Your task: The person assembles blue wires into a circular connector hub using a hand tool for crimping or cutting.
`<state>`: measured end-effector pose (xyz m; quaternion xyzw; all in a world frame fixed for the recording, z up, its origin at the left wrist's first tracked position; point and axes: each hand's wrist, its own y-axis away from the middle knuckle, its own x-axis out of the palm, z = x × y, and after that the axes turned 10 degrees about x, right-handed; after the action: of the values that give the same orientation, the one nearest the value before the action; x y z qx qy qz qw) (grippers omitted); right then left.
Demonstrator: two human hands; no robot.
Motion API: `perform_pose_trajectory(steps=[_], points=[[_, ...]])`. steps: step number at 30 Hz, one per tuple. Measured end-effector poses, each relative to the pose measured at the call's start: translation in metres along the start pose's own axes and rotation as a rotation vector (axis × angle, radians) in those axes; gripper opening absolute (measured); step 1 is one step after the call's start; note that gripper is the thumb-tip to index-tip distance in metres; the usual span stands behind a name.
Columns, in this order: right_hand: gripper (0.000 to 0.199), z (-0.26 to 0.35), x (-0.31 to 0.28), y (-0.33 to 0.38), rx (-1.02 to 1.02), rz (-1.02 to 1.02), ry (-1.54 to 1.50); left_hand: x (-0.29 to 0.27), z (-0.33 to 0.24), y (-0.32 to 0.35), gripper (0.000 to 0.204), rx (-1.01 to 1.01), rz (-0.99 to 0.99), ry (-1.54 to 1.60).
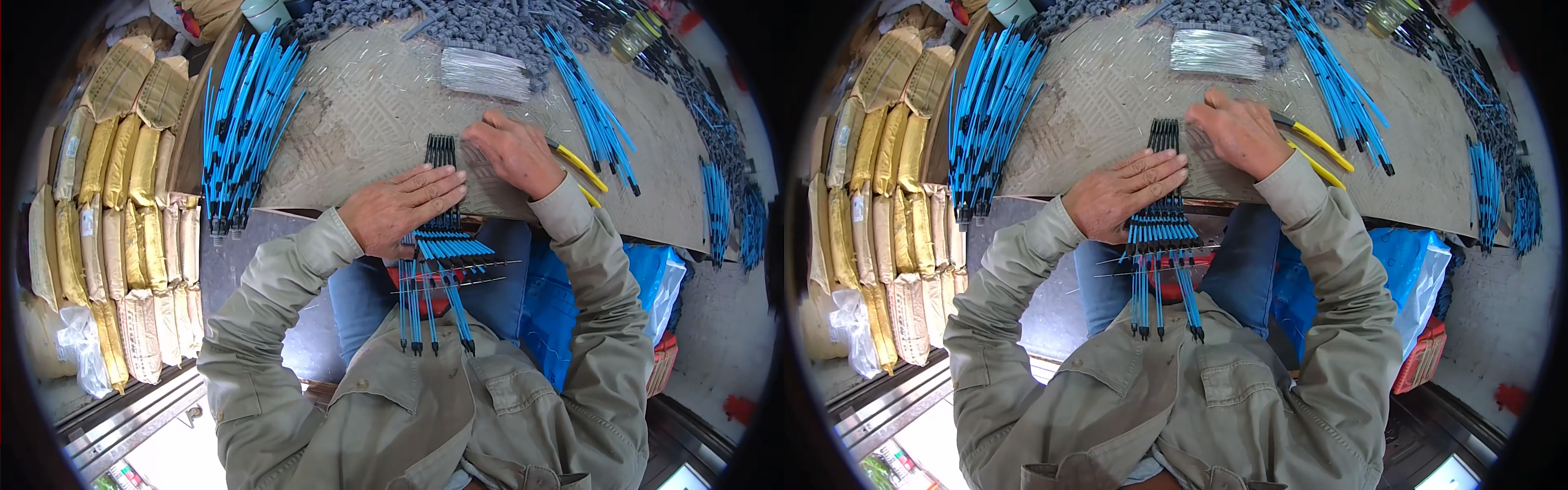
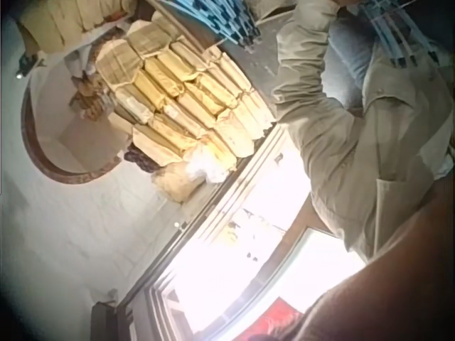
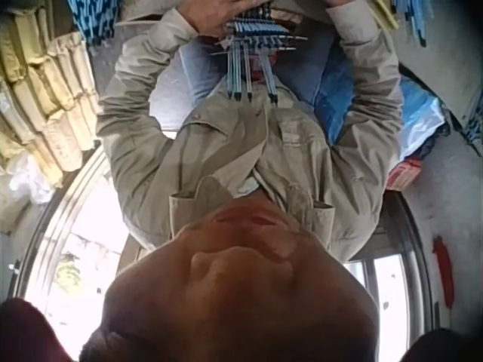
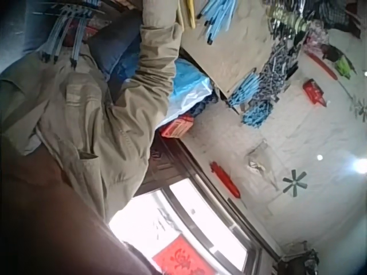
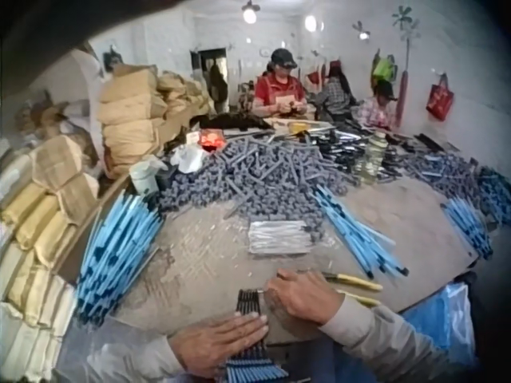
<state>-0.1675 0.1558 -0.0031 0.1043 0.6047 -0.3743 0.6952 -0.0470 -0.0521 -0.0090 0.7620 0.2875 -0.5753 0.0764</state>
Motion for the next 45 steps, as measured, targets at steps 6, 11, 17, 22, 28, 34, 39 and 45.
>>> perform_pose_trajectory(steps=[6, 11, 17, 22, 28, 34, 39, 45], points=[[0.004, 0.005, 0.001, -0.011, 0.077, 0.098, -0.051, 0.001, 0.0, -0.002, 0.105, -0.004, 0.015, -0.016], [0.003, 0.009, 0.0, -0.012, 0.097, 0.121, -0.042, 0.001, 0.0, 0.001, 0.106, -0.001, 0.017, -0.008], [0.004, 0.01, 0.003, -0.014, 0.058, 0.099, -0.076, 0.003, 0.001, 0.002, 0.105, 0.014, 0.007, -0.012], [0.007, 0.006, 0.011, -0.008, 0.003, 0.005, -0.095, 0.003, -0.001, 0.0, 0.103, 0.012, 0.006, -0.017], [0.011, 0.012, 0.024, -0.015, -0.093, -0.112, -0.104, 0.008, -0.002, 0.006, 0.102, 0.021, -0.021, -0.045], [0.014, 0.016, 0.014, -0.014, -0.03, -0.004, 0.139, 0.009, -0.001, 0.005, 0.103, 0.03, -0.012, -0.058], [0.022, 0.009, 0.008, -0.01, -0.053, -0.001, 0.167, 0.009, 0.0, 0.0, 0.103, 0.062, -0.014, -0.039], [0.011, 0.006, 0.004, -0.003, 0.014, 0.016, 0.141, 0.007, 0.002, -0.008, 0.099, 0.099, 0.026, -0.037]])
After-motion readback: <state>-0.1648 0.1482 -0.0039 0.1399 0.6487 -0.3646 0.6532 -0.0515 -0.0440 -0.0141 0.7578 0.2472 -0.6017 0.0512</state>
